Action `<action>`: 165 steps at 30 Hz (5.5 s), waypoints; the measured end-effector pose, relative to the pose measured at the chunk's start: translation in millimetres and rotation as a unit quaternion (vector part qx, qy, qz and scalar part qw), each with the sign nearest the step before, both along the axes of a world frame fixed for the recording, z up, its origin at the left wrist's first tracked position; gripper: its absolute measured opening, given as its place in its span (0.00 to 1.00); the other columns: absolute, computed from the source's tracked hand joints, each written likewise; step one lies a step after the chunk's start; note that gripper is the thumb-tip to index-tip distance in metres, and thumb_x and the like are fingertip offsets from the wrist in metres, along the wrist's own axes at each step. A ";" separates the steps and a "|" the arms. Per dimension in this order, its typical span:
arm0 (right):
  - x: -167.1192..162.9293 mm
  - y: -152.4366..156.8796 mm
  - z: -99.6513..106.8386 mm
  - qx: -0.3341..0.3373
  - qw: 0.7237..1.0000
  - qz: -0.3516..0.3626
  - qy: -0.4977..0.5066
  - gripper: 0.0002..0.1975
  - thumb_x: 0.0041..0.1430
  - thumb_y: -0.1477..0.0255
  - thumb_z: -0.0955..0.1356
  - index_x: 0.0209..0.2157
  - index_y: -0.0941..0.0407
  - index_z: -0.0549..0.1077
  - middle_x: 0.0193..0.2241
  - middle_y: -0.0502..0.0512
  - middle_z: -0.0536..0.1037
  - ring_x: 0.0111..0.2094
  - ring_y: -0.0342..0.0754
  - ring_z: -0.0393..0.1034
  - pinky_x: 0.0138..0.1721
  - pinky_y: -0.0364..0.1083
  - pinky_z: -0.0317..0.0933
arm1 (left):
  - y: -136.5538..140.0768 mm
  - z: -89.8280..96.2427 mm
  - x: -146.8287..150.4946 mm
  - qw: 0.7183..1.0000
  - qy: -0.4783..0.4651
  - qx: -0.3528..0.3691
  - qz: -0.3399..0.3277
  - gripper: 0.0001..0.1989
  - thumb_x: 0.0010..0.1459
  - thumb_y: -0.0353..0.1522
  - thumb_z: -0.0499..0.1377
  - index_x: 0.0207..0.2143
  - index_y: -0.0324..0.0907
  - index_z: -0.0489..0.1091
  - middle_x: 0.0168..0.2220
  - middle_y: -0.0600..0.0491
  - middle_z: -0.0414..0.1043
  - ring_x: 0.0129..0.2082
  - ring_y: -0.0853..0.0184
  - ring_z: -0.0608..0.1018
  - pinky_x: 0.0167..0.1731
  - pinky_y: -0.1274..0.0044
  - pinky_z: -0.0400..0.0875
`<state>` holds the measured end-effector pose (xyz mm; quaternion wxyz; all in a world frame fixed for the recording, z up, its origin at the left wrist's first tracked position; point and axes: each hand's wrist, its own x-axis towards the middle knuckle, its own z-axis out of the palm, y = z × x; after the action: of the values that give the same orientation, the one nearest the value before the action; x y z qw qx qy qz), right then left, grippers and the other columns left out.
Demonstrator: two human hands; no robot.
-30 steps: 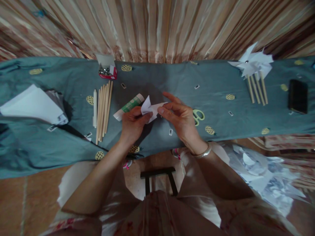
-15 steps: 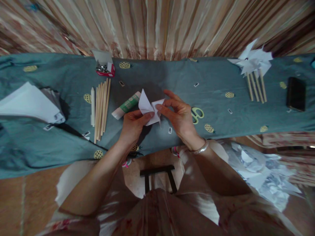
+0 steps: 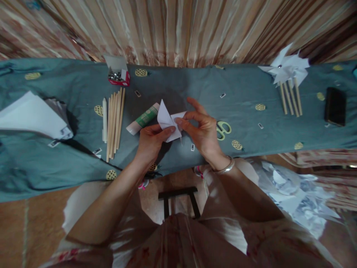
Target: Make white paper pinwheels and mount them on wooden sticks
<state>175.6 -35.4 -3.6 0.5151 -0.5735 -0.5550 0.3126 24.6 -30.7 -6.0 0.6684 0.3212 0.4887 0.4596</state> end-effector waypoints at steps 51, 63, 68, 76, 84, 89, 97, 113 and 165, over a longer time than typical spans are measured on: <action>-1.0 0.0 -1.1 -0.155 0.948 0.064 0.270 0.16 0.48 0.55 0.78 0.32 0.51 0.80 0.30 0.47 0.81 0.31 0.43 0.73 0.36 0.44 0.69 | 14.4 16.9 -17.2 0.993 -0.099 -0.068 -0.019 0.04 0.50 0.28 0.65 0.30 0.43 0.76 0.33 0.54 0.80 0.37 0.65 0.81 0.42 0.75 0.76; -5.9 1.0 7.4 -0.139 0.947 0.080 0.280 0.15 0.44 0.59 0.80 0.30 0.50 0.79 0.29 0.46 0.81 0.33 0.45 0.74 0.40 0.47 0.71 | 12.0 13.9 -10.9 0.993 -0.084 -0.078 -0.030 0.02 0.50 0.28 0.64 0.27 0.42 0.76 0.33 0.51 0.80 0.41 0.62 0.81 0.42 0.73 0.75; -4.5 0.8 7.9 -0.155 0.943 0.062 0.286 0.15 0.45 0.55 0.78 0.24 0.50 0.78 0.22 0.45 0.76 0.26 0.43 0.69 0.31 0.44 0.67 | 11.1 11.4 -10.5 0.993 -0.084 -0.083 -0.022 0.02 0.49 0.27 0.65 0.27 0.42 0.76 0.30 0.52 0.79 0.36 0.65 0.80 0.38 0.75 0.74; -6.1 0.7 4.5 -0.155 0.933 0.041 0.324 0.14 0.46 0.56 0.78 0.23 0.51 0.78 0.23 0.47 0.76 0.27 0.43 0.69 0.31 0.44 0.67 | 11.2 12.5 -8.0 0.992 -0.082 -0.097 -0.009 0.04 0.50 0.25 0.64 0.25 0.41 0.76 0.26 0.53 0.77 0.31 0.66 0.79 0.35 0.75 0.73; 3.8 3.2 4.8 -0.082 0.967 0.083 0.225 0.24 0.41 0.62 0.81 0.42 0.48 0.78 0.41 0.48 0.81 0.40 0.46 0.75 0.44 0.46 0.70 | 11.3 9.0 -7.2 0.996 -0.073 -0.052 -0.002 0.05 0.46 0.28 0.69 0.29 0.41 0.78 0.27 0.53 0.78 0.33 0.64 0.80 0.39 0.72 0.74; 2.9 1.1 8.7 -0.114 0.966 0.096 0.211 0.21 0.42 0.61 0.81 0.39 0.50 0.79 0.35 0.48 0.82 0.33 0.44 0.74 0.36 0.45 0.69 | 8.1 4.9 -4.1 0.999 -0.029 -0.017 0.002 0.05 0.45 0.28 0.69 0.27 0.39 0.79 0.27 0.52 0.79 0.29 0.66 0.78 0.35 0.74 0.72; 1.8 6.8 12.8 -0.164 0.931 0.046 0.322 0.18 0.37 0.59 0.81 0.29 0.52 0.79 0.25 0.45 0.80 0.25 0.41 0.70 0.28 0.43 0.66 | 3.0 5.3 -3.5 1.000 0.012 0.002 -0.009 0.03 0.44 0.27 0.70 0.24 0.40 0.79 0.27 0.52 0.79 0.25 0.68 0.75 0.30 0.76 0.70; 7.2 14.5 -1.0 -0.180 0.922 0.057 0.339 0.17 0.40 0.60 0.81 0.32 0.51 0.79 0.30 0.47 0.82 0.29 0.44 0.76 0.32 0.44 0.70 | 6.2 3.6 -1.9 1.000 0.000 -0.021 -0.013 0.07 0.42 0.29 0.71 0.28 0.40 0.79 0.26 0.52 0.79 0.34 0.63 0.80 0.38 0.73 0.75; 4.8 -6.4 2.3 0.125 0.977 0.040 -0.169 0.08 0.64 0.75 0.66 0.43 0.53 0.77 0.42 0.54 0.84 0.41 0.48 0.80 0.45 0.48 0.73 | 17.2 3.1 -10.0 0.996 -0.057 -0.073 0.006 0.05 0.48 0.30 0.69 0.28 0.43 0.75 0.29 0.54 0.79 0.33 0.66 0.80 0.36 0.74 0.77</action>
<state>180.4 -41.7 -1.3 0.4683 -0.5264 -0.6914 0.1600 14.6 -13.5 -2.9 0.7142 0.2420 0.4841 0.4439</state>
